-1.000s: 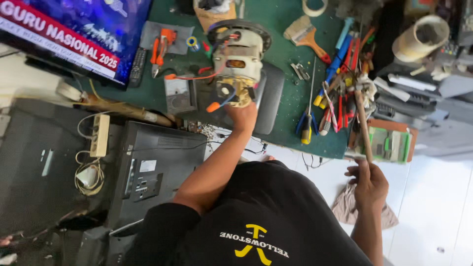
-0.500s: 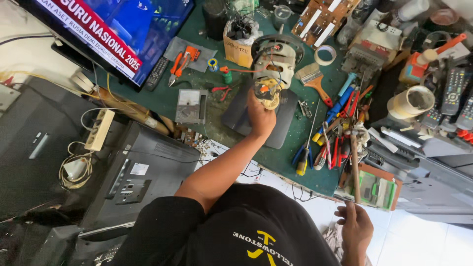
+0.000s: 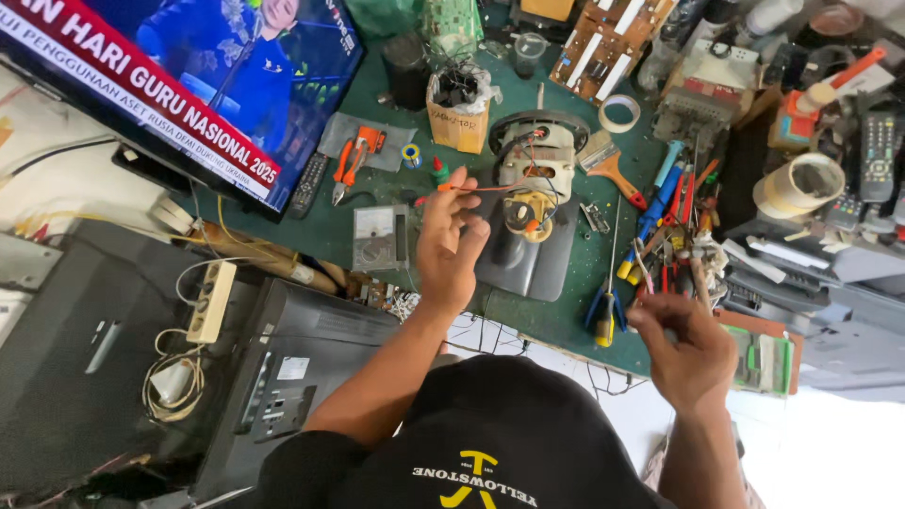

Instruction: The person works on a disassembled electronic device, using pliers to manipulate wires and a screwdriver to adjust components. They then pick up a cylindrical black object and use a brush to clean its exterior surface before placing it back on the table.

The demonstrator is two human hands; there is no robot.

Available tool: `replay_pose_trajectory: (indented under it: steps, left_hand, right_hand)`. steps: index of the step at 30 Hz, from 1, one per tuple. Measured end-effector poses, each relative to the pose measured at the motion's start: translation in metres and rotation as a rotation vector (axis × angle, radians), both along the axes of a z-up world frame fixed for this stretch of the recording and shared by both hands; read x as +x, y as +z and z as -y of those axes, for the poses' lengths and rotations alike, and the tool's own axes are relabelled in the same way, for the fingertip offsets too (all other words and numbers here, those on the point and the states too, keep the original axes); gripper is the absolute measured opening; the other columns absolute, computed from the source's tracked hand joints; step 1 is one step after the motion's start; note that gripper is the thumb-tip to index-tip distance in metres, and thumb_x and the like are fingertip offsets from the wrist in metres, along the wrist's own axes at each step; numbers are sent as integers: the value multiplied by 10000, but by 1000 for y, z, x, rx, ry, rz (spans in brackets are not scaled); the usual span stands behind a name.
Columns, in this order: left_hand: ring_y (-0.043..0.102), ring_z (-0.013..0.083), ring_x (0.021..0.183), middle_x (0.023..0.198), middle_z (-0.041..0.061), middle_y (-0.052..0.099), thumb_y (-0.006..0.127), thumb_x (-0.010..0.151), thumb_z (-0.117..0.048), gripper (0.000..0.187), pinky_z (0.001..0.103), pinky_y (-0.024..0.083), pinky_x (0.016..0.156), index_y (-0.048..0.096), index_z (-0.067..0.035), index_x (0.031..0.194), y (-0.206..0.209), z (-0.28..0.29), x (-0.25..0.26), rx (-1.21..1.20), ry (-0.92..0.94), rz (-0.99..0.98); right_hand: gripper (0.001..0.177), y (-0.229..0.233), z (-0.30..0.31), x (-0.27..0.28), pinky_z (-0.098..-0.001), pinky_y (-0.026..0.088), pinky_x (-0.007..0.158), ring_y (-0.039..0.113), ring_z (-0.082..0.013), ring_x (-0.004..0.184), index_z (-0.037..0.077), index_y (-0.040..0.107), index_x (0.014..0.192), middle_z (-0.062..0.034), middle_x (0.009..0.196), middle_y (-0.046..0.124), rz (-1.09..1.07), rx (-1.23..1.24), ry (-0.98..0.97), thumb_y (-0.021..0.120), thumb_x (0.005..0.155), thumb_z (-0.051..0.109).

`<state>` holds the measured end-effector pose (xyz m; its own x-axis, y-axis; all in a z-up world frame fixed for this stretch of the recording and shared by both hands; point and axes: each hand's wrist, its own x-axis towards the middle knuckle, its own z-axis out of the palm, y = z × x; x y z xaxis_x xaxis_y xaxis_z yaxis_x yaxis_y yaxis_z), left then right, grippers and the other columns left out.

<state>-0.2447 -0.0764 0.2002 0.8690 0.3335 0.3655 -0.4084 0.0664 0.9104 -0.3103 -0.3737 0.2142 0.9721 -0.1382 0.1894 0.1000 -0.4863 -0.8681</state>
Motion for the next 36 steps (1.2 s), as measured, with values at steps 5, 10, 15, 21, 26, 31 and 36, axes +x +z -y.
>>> replay_pose_trajectory:
  steps: [5, 10, 15, 21, 26, 31, 36]
  left_hand:
    - [629, 309, 1286, 1321, 227, 650, 520, 1161, -173, 311, 427, 593, 1122, 667, 59, 1308, 83, -15, 3, 231, -80, 283]
    - [687, 316, 1343, 1379, 49, 712, 701, 1086, -184, 239, 478, 557, 1171, 795, -171, 1305, 94, -12, 35, 243, -284, 406]
    - [756, 258, 1223, 1317, 33, 778, 715, 1088, -186, 175, 427, 560, 1138, 789, -166, 1245, 105, -12, 63, 206, -440, 440]
    - [781, 306, 1121, 1165, 63, 811, 647, 1128, -199, 160, 416, 609, 964, 746, -140, 1239, 123, -19, 86, 303, -564, 449]
    - [728, 389, 1149, 1156, 142, 795, 627, 1137, -136, 257, 508, 600, 1007, 703, -100, 1380, 121, -22, 99, 468, -612, 633]
    - [691, 398, 1105, 1001, 120, 750, 545, 1158, -191, 225, 487, 523, 914, 738, -80, 1189, 140, -31, 93, 646, -621, 571]
    - [657, 318, 894, 802, 15, 628, 514, 1153, -209, 263, 439, 493, 819, 708, -119, 998, 127, -24, 106, 660, -666, 572]
  right_hand:
    - [316, 105, -73, 28, -285, 521, 686, 664, -159, 691, -18, 691, 1144, -91, 895, 735, 542, -227, 287, 890, 938, 114]
    - [265, 109, -117, 62, -367, 625, 643, 728, -280, 733, -7, 811, 1156, -113, 922, 767, 611, -164, 241, 905, 908, -12]
    - [132, 101, -122, 72, -346, 578, 614, 675, -224, 690, -31, 790, 1137, -153, 852, 718, 486, 9, 156, 828, 1014, -59]
    - [203, 99, -119, 80, -290, 589, 624, 702, -183, 743, -158, 678, 1202, -222, 888, 713, 379, 325, 189, 763, 1023, -114]
    - [200, 101, -112, 91, -319, 554, 705, 661, -139, 838, -51, 809, 1068, -186, 934, 748, 491, 158, 150, 930, 919, 6]
    - [239, 117, -120, 89, -376, 571, 658, 682, -252, 734, -102, 785, 1079, -250, 868, 722, 471, 97, 161, 957, 919, -59]
    - [355, 143, -121, 97, -344, 556, 637, 672, -244, 726, -78, 758, 1205, -197, 879, 728, 466, -2, 251, 966, 936, 22]
